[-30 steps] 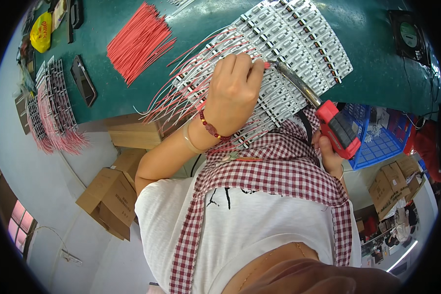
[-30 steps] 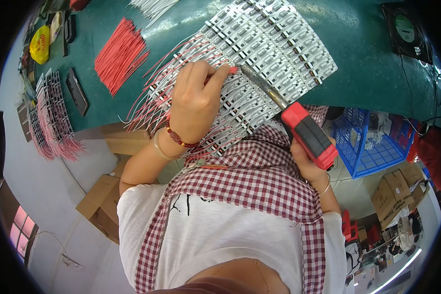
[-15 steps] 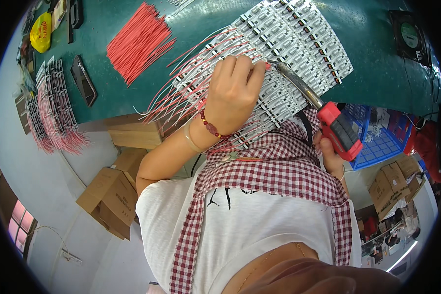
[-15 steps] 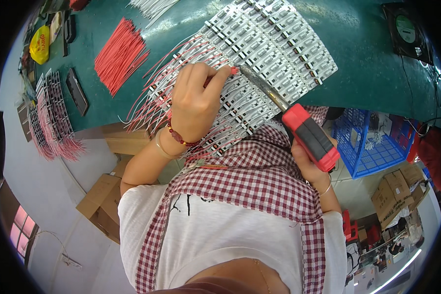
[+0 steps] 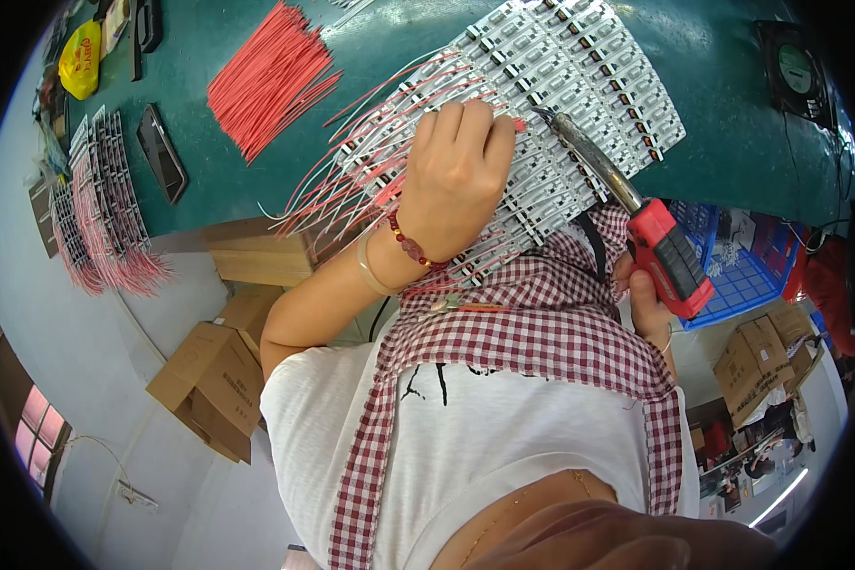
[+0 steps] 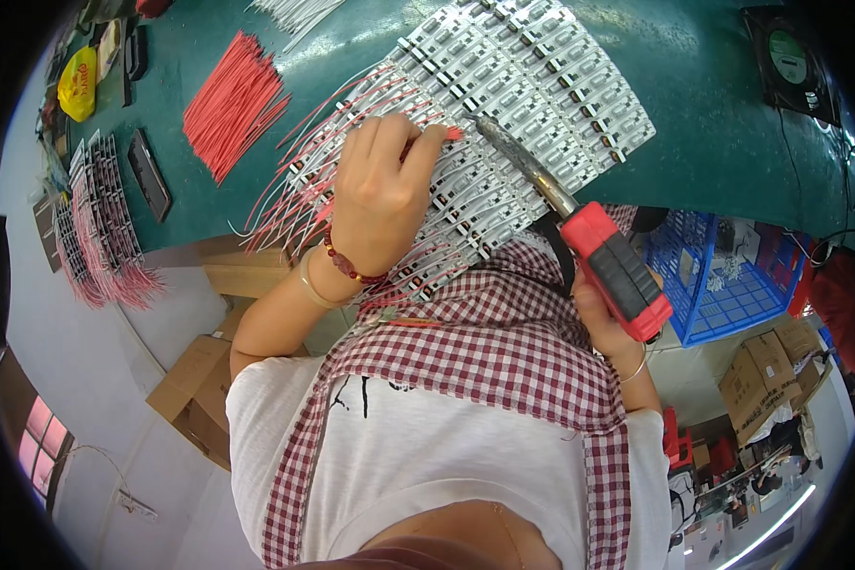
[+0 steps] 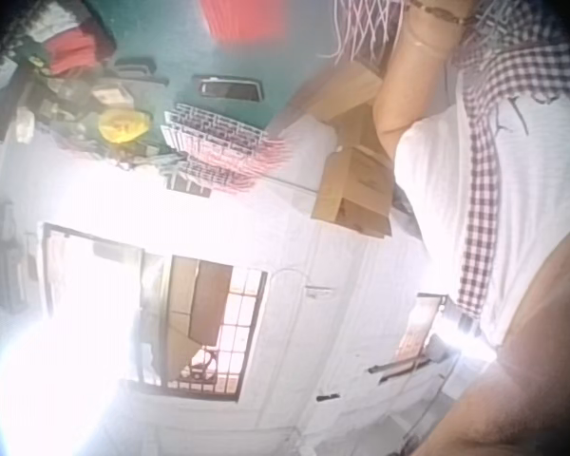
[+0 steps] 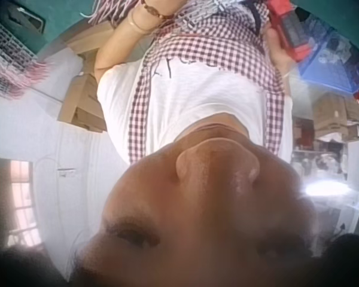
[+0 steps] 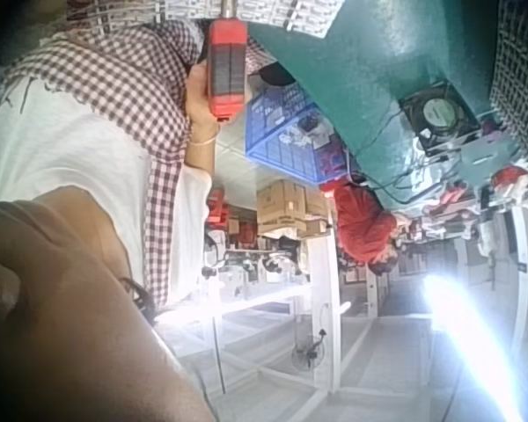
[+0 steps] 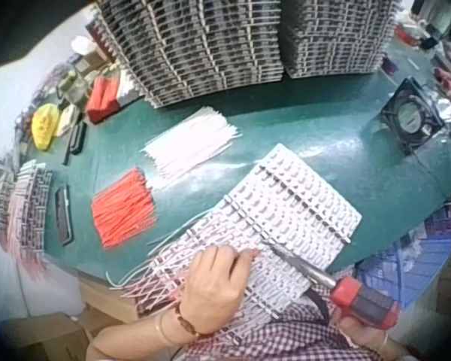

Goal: The person uses a red heat gun to apply heat to a grid of white and red wires attached to a circuit board. They repeatedly pick up individual wires, position them against the board, and apply heat with the tool. The process is repetitive, focusing on securing the wires to the board's surface.

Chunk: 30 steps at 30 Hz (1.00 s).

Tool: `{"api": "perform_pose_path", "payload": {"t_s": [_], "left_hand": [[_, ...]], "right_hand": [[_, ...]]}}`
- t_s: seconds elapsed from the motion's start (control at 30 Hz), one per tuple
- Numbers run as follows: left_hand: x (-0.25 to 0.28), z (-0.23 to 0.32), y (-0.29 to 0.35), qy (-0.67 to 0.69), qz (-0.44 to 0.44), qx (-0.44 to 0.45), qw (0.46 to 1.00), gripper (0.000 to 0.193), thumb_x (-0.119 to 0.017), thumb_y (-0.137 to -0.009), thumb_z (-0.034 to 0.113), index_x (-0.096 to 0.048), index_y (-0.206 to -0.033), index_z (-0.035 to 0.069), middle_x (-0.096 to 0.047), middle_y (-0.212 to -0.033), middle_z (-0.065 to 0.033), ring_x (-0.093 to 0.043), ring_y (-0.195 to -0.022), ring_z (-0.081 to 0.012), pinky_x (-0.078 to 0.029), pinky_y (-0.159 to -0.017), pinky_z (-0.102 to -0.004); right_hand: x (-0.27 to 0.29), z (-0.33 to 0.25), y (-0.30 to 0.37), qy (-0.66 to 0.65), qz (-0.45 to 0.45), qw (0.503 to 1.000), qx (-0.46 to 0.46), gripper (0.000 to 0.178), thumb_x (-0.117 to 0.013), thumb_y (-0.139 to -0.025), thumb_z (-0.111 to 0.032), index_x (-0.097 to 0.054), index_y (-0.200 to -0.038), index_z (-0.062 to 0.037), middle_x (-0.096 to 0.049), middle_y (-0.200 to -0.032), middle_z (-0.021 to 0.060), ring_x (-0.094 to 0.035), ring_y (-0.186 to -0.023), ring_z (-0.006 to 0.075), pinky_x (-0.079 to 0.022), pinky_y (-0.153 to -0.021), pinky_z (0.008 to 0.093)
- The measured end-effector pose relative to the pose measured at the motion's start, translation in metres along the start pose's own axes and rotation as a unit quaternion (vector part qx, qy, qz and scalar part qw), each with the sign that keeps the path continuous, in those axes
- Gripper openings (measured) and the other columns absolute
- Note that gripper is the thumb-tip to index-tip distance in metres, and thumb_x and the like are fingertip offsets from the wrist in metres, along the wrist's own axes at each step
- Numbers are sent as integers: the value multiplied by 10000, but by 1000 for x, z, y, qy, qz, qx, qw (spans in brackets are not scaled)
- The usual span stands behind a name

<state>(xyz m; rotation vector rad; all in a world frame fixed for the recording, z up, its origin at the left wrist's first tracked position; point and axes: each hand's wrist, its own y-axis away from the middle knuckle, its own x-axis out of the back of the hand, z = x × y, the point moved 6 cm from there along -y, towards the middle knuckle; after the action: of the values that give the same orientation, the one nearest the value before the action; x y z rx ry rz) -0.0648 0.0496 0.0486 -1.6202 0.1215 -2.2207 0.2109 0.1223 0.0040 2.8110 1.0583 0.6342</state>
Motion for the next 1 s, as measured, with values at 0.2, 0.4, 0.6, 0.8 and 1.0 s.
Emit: {"api": "perform_pose_path", "payload": {"t_s": [0.2, 0.4, 0.6, 0.8, 1.0], "left_hand": [[2, 0, 2, 4, 23, -17, 1000, 255, -610, -703, 18, -658, -954, 21, -488, -779, -59, -492, -716, -211, -386, -639, -333], [0, 3, 9, 27, 29, -23, 999, 257, -618, -705, 24, -670, -957, 32, -495, -775, -49, -484, -718, -205, -377, -638, -328], [-3, 5, 8, 30, 23, -19, 999, 233, -618, -719, 21, -670, -946, 33, -478, -766, -52, -479, -713, -206, -375, -638, -333], [-3, 6, 5, 28, 11, -23, 999, 226, -619, -719, 27, -667, -940, 29, -469, -766, -53, -476, -714, -207, -373, -637, -335], [-2, 7, 4, 35, 6, -20, 999, 225, -613, -717, 26, -663, -936, 26, -461, -762, -56, -475, -713, -210, -370, -637, -337]], "right_hand": [[-2, 0, 2, -18, -18, 1000, -11, 266, -706, -821, -221, -679, -1003, -30, -686, -887, 88, -664, -765, 213, -503, -682, 310], [-2, -2, 2, 0, -46, 999, 5, 245, -693, -833, -230, -683, -986, -38, -687, -862, 76, -663, -749, 196, -501, -675, 309], [-7, 4, 5, -13, -52, 998, -37, 218, -687, -837, -229, -687, -939, -37, -684, -828, 80, -657, -709, 201, -492, -633, 307], [-5, 4, 5, 29, -38, 999, 2, 204, -705, -797, -172, -683, -934, -23, -670, -819, 103, -651, -697, 230, -490, -608, 309], [-7, 2, 3, 67, -42, 997, 4, 197, -700, -774, -140, -681, -932, -24, -665, -842, 111, -648, -708, 236, -493, -604, 313]]}}
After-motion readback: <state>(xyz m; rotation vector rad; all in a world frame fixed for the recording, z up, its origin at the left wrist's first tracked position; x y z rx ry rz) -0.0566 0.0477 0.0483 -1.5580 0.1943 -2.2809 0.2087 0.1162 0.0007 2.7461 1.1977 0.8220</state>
